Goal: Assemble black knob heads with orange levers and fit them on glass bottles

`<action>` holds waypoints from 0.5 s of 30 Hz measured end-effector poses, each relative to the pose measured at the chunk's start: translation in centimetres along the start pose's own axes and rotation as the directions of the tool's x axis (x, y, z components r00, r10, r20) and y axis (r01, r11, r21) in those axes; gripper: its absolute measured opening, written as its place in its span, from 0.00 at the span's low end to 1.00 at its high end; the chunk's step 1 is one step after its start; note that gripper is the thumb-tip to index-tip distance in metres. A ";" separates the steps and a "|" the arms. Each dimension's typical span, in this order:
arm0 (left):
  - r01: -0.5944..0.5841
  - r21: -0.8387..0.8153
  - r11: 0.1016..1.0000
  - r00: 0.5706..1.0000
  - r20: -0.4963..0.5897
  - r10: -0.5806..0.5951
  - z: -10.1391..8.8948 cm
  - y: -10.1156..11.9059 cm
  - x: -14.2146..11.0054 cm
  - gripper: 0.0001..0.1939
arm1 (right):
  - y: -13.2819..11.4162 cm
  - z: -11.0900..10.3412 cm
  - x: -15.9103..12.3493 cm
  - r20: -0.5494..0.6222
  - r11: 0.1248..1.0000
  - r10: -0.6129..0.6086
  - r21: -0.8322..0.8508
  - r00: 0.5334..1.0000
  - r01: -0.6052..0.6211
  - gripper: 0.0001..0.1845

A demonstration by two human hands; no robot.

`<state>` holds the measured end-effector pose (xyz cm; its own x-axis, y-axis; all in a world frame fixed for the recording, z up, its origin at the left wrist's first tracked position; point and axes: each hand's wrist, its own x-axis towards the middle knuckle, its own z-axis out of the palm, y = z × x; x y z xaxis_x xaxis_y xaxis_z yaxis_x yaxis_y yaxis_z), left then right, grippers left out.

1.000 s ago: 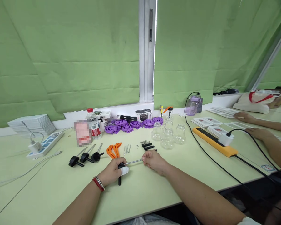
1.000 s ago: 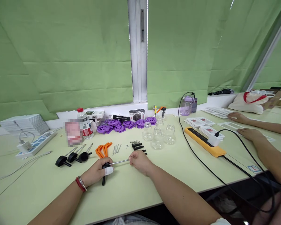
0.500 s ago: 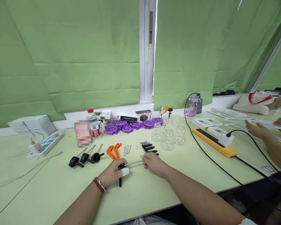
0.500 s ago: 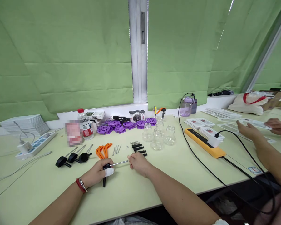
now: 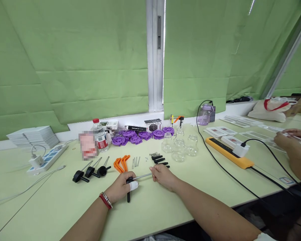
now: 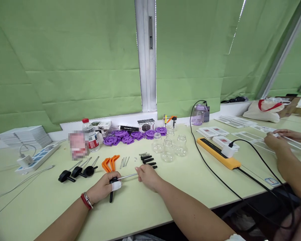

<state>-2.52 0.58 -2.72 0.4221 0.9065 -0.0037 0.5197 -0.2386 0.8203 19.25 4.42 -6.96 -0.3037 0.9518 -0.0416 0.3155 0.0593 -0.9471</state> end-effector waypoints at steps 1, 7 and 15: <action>0.001 -0.007 1.000 1.000 0.001 -0.001 0.0 0.0 0.0 0.14 | 0.0 0.0 0.0 0.004 1.000 0.004 0.009 1.000 -0.004 0.27; 0.013 -0.028 1.000 1.000 0.007 -0.013 -0.2 -0.3 0.0 0.15 | -1.0 -0.3 -0.2 0.061 0.981 0.078 0.172 0.995 -0.087 0.23; 0.033 -0.032 0.999 0.999 -0.005 -0.033 -0.3 -0.3 0.1 0.16 | -1.3 -1.3 -0.7 0.177 0.950 0.090 0.282 0.980 -0.138 0.09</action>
<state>-2.88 0.86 -2.83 0.4013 0.9155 -0.0283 0.5095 -0.1975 0.8375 20.24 4.10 -5.26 -0.4283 0.8850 -0.1826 0.0884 -0.1600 -0.9831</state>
